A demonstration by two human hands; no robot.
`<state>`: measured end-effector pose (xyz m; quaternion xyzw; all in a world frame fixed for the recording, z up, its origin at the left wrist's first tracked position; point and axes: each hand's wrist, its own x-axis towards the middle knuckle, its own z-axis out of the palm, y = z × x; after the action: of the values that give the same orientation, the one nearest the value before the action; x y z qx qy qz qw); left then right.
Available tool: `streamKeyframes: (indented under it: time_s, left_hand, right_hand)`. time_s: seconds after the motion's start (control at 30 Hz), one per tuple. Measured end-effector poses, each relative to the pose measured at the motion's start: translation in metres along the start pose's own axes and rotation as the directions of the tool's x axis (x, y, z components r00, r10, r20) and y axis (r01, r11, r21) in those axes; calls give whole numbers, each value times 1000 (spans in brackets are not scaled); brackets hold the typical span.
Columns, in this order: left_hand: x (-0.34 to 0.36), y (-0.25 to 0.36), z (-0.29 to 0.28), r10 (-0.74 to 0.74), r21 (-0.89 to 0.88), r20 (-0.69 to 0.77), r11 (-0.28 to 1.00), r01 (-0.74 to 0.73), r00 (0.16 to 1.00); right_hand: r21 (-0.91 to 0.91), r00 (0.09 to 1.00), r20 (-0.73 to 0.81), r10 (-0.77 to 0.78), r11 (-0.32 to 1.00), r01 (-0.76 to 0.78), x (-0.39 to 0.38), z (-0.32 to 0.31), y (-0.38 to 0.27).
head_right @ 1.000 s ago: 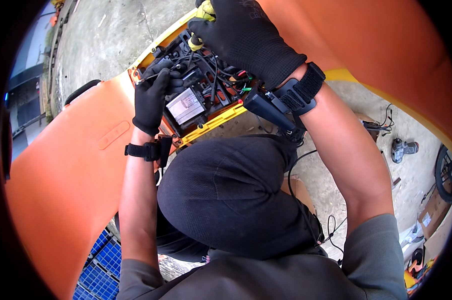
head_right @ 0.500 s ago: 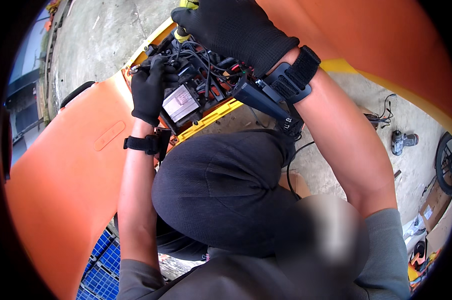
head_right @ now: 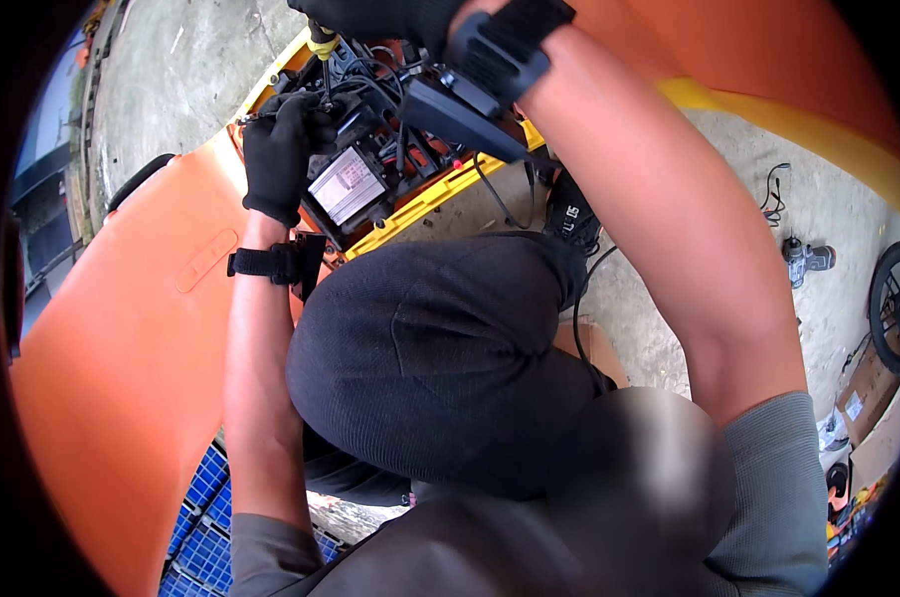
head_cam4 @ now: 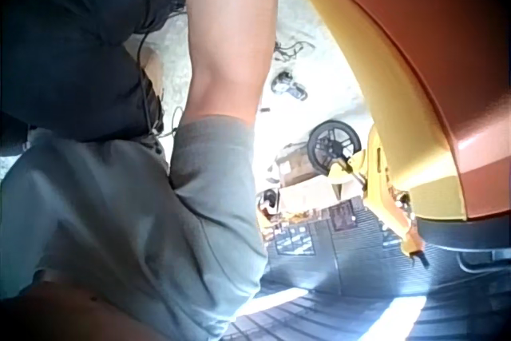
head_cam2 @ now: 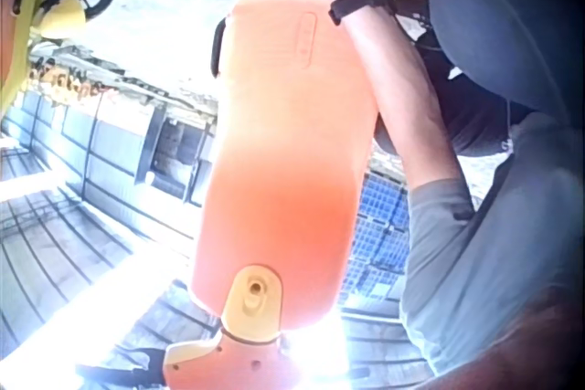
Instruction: The person disconnects and reconnects electrical wires and terminals inside a motorcycle body using a wrench, a screwdriver, and by hand. They manipulate wire harnesses and connectors within the internal compartment.
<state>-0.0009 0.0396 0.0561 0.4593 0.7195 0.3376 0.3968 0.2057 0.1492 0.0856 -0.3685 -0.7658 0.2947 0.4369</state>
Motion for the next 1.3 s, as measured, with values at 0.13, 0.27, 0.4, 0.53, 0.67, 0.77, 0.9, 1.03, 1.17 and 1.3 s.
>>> streamKeyframes:
  time_s: [0.13, 0.27, 0.4, 0.53, 0.67, 0.77, 0.9, 1.03, 1.17, 1.3]
  left_hand:
    - [-2, 0, -1, 5, -27, 1, 1000, -5, 1000]
    - [-3, -1, -3, -4, -93, 31, 996, 7, 999]
    - [1, 0, -2, 11, -118, 43, 993, -6, 999]
    - [1, -2, -9, -5, -2, 76, 1000, 5, 997]
    - [2, -1, -8, 21, -53, 85, 998, -17, 996]
    - [5, -6, -11, 23, -74, 104, 997, -15, 994]
    - [5, -4, -20, 15, -47, 166, 999, -8, 986]
    - [7, 1, -25, 43, 45, 222, 998, -54, 974]
    - [20, -1, -32, 77, 127, 361, 983, -131, 929]
    - [11, -7, -32, 3, 10, 278, 1000, -6, 961]
  right_hand:
    - [-148, 998, 49, -38, 988, 45, 30, 18, 25]
    - [-546, 767, 518, -378, 545, 637, 74, 32, 45]
    - [-596, 709, 643, -289, 393, 701, 87, 42, 39]
    - [-544, 742, 640, -199, 565, 621, 82, 49, 31]
    - [-330, 982, 190, -20, 940, 83, 43, 39, 27]
    - [-208, 995, 78, 61, 977, -44, 11, 26, 8]
    - [-98, 1000, -6, 17, 995, -18, -24, 22, -7]
    - [60, 956, 191, 221, 970, -236, -51, 2, -49]
    - [-24, 999, -18, 50, 998, -50, -73, 14, -50]
    - [-48, 995, -59, 84, 995, -87, -64, 0, -45]
